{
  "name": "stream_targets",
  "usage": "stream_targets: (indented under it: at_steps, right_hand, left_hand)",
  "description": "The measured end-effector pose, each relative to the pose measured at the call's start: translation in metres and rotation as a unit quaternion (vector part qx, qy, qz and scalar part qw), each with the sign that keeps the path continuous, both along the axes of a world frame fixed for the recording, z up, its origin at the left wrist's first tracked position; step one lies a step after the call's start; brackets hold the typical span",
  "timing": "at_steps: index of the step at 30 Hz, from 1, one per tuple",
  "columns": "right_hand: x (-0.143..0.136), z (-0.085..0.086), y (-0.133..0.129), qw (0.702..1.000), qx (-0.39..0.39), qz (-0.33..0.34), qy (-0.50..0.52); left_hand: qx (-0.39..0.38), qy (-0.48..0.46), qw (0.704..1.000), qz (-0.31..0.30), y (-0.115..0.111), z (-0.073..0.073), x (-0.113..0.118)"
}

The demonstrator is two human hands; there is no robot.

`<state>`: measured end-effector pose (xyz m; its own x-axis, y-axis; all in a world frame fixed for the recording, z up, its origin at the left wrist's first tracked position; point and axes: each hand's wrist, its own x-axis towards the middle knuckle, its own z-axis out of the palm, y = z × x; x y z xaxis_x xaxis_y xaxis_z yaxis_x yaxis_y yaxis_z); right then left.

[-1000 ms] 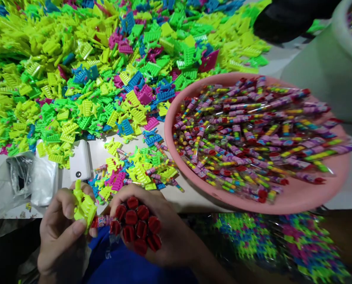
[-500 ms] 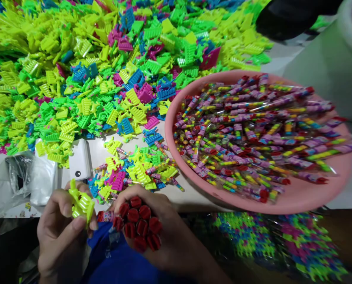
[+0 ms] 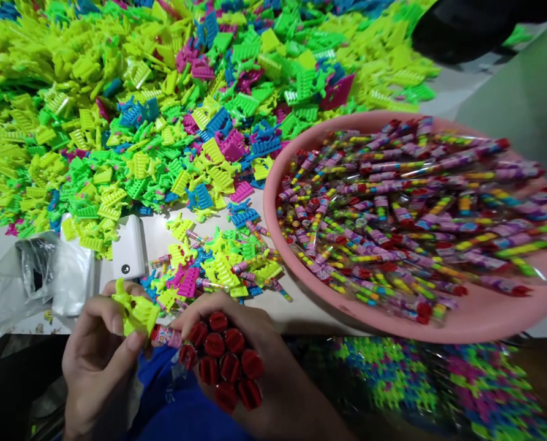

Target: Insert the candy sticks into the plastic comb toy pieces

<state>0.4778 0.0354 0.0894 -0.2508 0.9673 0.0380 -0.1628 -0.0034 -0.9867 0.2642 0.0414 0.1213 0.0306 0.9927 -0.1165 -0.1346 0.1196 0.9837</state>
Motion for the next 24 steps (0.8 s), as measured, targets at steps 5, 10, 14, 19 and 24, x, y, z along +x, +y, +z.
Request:
stream_targets:
  at_steps: [5, 10, 14, 19, 24]
  right_hand:
    - [0.001, 0.000, 0.006, 1.000, 0.004, 0.014, 0.010]
    - [-0.001, -0.001, 0.016, 0.995, 0.014, 0.059, 0.083]
    - [-0.002, -0.005, 0.017, 0.994, 0.007, 0.063, 0.094]
    - [-0.001, -0.010, 0.015, 0.996, 0.017, 0.050, 0.066]
    - [0.001, -0.016, 0.011, 0.999, 0.010, 0.047, 0.013]
  left_hand:
    - [-0.110, -0.034, 0.993, 0.028, 0.000, 0.013, 0.004]
    - [-0.153, -0.112, 0.982, -0.002, -0.001, 0.024, 0.009]
    - [-0.126, -0.107, 0.986, -0.010, 0.000, 0.016, 0.003]
    - [-0.037, -0.025, 0.998, -0.050, -0.004, -0.004, -0.013]
    - [-0.001, 0.054, 0.998, -0.043, -0.008, -0.008, -0.018]
